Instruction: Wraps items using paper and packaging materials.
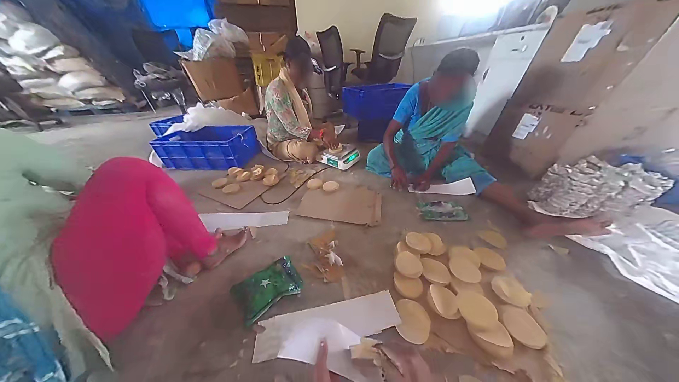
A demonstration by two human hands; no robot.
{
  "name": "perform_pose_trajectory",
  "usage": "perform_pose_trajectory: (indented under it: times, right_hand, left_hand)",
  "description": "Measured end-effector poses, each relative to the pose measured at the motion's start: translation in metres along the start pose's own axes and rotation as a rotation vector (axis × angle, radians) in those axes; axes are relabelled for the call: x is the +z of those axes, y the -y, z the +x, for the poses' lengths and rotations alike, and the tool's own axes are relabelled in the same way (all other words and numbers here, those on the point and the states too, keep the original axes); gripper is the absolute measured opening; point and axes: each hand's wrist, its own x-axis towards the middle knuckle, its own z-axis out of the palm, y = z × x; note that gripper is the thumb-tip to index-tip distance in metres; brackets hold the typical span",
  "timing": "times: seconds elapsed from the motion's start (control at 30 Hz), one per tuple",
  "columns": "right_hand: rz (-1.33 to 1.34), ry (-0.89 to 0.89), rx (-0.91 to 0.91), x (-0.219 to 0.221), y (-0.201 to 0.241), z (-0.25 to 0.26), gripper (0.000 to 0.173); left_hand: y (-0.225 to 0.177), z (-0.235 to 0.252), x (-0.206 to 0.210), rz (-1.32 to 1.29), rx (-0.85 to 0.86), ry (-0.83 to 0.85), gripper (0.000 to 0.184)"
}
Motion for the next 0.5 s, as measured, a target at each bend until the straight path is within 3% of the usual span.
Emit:
perform_pose_trajectory:
  times: [0.17, 0.33, 0.43, 0.5]
  right_hand:
    - [-0.204, 0.260, 0.128, 0.010, 0.034, 0.012, 0.022]
    - [-0.185, 0.365, 0.011, 0.032, 0.052, 0.028, 0.020]
    - [-0.147, 0.457, -0.009, 0.038, 0.061, 0.039, 0.020]
    - [-0.120, 0.395, -0.040, 0.048, 0.058, 0.040, 0.016]
  left_hand:
    - [0.044, -0.011, -0.019, 0.418, 0.059, 0.037, 0.060]
    - [0.036, -0.011, -0.032, 0.716, 0.380, 0.161, 0.045]
    - [0.047, 0.003, -0.048, 0.787, 0.414, 0.084, 0.045]
    - [0.040, 0.000, -0.045, 0.817, 0.420, 0.058, 0.044]
